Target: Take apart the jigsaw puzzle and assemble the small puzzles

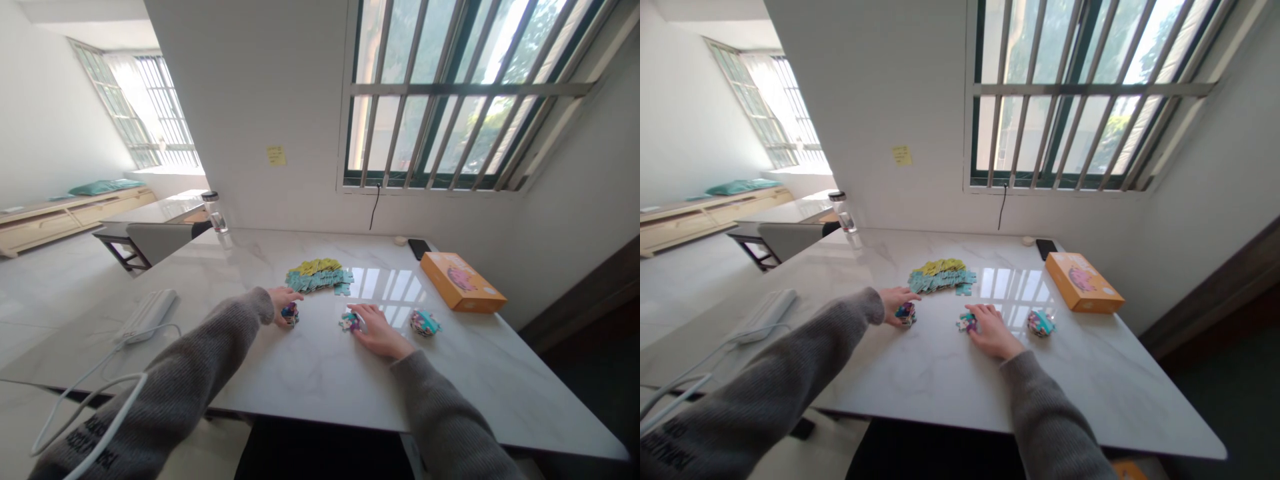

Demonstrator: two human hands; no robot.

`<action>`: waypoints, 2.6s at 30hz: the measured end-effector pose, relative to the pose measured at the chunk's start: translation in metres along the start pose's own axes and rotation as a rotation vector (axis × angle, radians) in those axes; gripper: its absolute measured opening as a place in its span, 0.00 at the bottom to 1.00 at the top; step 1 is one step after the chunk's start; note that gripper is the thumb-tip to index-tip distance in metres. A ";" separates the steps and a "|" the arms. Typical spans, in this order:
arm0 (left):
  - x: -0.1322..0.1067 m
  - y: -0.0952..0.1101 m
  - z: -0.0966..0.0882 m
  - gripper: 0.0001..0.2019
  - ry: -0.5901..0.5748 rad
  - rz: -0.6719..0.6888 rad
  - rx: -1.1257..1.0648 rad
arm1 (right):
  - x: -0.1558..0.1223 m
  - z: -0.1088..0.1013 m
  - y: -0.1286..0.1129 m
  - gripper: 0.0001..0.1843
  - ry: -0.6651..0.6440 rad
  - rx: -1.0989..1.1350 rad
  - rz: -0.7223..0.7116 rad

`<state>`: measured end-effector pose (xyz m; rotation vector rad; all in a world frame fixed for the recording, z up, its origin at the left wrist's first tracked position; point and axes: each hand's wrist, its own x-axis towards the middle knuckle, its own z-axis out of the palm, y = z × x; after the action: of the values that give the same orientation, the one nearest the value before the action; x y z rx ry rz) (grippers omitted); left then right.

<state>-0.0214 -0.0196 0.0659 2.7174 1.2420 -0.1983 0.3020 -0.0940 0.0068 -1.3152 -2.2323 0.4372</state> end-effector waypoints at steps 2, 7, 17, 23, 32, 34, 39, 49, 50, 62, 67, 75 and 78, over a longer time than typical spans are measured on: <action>-0.003 0.012 -0.005 0.36 0.081 0.028 0.031 | -0.002 0.000 0.000 0.31 -0.059 -0.027 0.006; -0.002 0.068 0.001 0.21 0.329 0.192 0.026 | -0.002 0.002 -0.001 0.34 -0.048 -0.020 -0.040; 0.026 0.113 0.068 0.16 0.653 0.117 -0.340 | 0.004 0.004 -0.005 0.37 0.077 0.107 -0.174; 0.023 0.110 0.077 0.09 0.661 0.131 -0.465 | 0.002 0.002 -0.018 0.39 0.076 0.178 -0.234; 0.021 0.117 0.080 0.14 0.840 0.043 -0.465 | 0.005 0.005 -0.027 0.28 0.060 0.620 0.038; 0.023 0.118 0.082 0.16 0.813 0.052 -0.461 | 0.008 0.009 -0.026 0.29 0.097 0.755 0.078; 0.023 0.119 0.084 0.18 0.746 0.073 -0.432 | 0.010 0.014 -0.023 0.34 0.109 0.918 0.104; 0.021 0.120 0.078 0.11 0.745 0.270 -0.311 | 0.010 0.010 -0.013 0.30 0.068 0.865 0.084; 0.021 0.120 0.078 0.10 0.753 0.270 -0.314 | 0.009 0.010 -0.014 0.30 0.062 0.872 0.081; 0.020 0.121 0.077 0.09 0.764 0.211 -0.306 | 0.010 0.008 -0.017 0.28 0.161 0.727 0.104; 0.020 0.121 0.076 0.15 0.819 0.197 -0.305 | 0.008 0.007 -0.021 0.30 0.114 0.711 0.094; 0.007 0.124 0.067 0.17 0.863 0.136 -0.324 | 0.009 0.008 -0.019 0.29 0.150 0.733 0.095; -0.011 0.112 0.055 0.14 0.905 0.037 -0.346 | 0.008 0.008 -0.015 0.27 0.194 0.578 0.098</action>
<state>0.0534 -0.1106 0.0229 2.5318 1.2065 1.2437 0.2838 -0.0945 0.0099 -1.0977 -1.7044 0.8726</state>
